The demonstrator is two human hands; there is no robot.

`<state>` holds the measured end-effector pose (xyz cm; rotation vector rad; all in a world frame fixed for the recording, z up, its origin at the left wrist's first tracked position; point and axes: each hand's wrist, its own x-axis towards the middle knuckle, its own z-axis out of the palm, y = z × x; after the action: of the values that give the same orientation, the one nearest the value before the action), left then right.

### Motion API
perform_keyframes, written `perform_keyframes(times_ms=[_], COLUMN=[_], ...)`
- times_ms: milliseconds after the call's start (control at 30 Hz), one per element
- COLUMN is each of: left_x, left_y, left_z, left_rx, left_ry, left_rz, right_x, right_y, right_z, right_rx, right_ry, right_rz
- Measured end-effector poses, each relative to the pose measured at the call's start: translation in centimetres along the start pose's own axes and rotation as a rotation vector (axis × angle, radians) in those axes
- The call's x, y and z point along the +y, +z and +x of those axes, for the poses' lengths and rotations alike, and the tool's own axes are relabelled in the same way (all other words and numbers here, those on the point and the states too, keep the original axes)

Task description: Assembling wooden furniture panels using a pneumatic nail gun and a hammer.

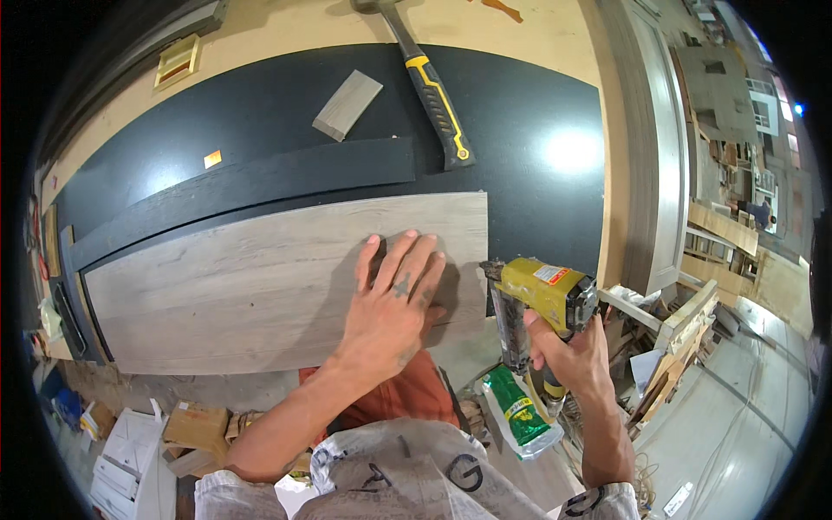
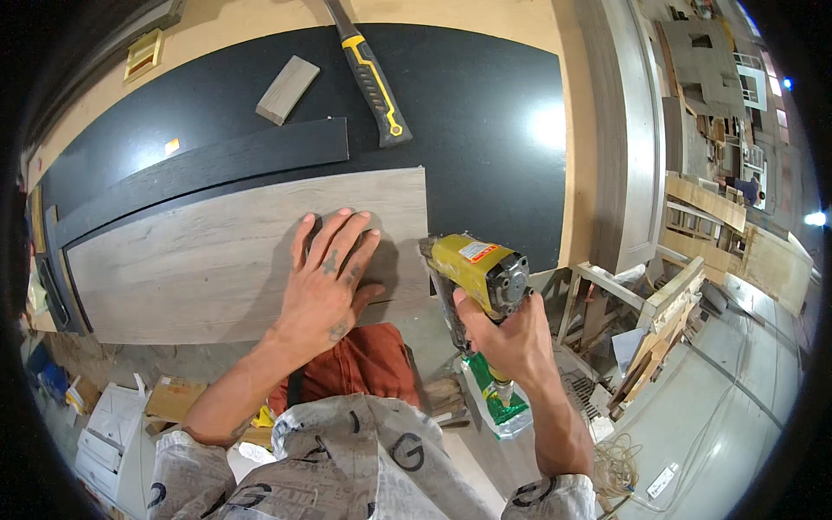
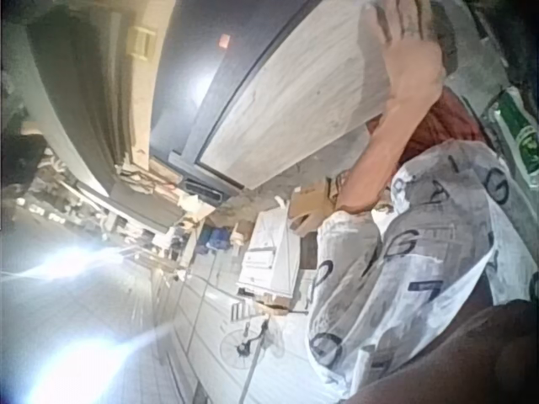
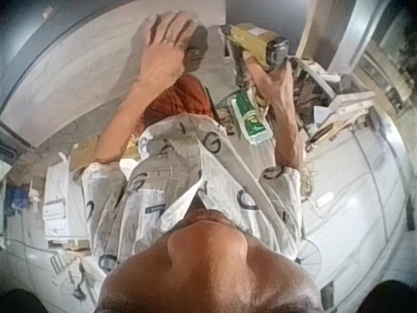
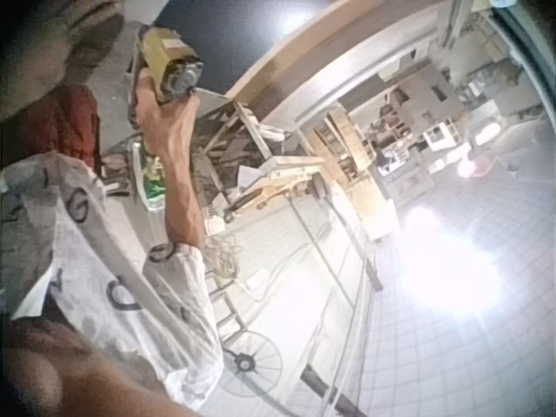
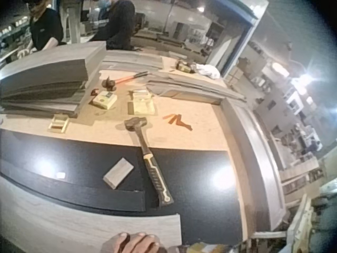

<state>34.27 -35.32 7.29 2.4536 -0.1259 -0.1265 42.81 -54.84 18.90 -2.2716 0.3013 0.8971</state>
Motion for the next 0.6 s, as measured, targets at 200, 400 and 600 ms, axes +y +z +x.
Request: perform_keyframes(times_ms=[200,400,600], left_x=[-0.1,-0.2,-0.5], left_y=[-0.3,-0.3,-0.2], left_z=[0.1,-0.1,0.1], left_rx=[-0.017,-0.030,-0.026], left_ry=[0.005,-0.019,-0.038], left_rz=[-0.074,-0.088,-0.123], right_x=[-1.3,-2.7,-4.4], right_y=[-0.1,-0.5,-0.5], right_z=[-0.2,0.5,3.2], right_rx=[-0.043,-0.071,0.042], right_ry=[0.054,0.024,-0.036], right_rz=[-0.050,-0.145,-0.005])
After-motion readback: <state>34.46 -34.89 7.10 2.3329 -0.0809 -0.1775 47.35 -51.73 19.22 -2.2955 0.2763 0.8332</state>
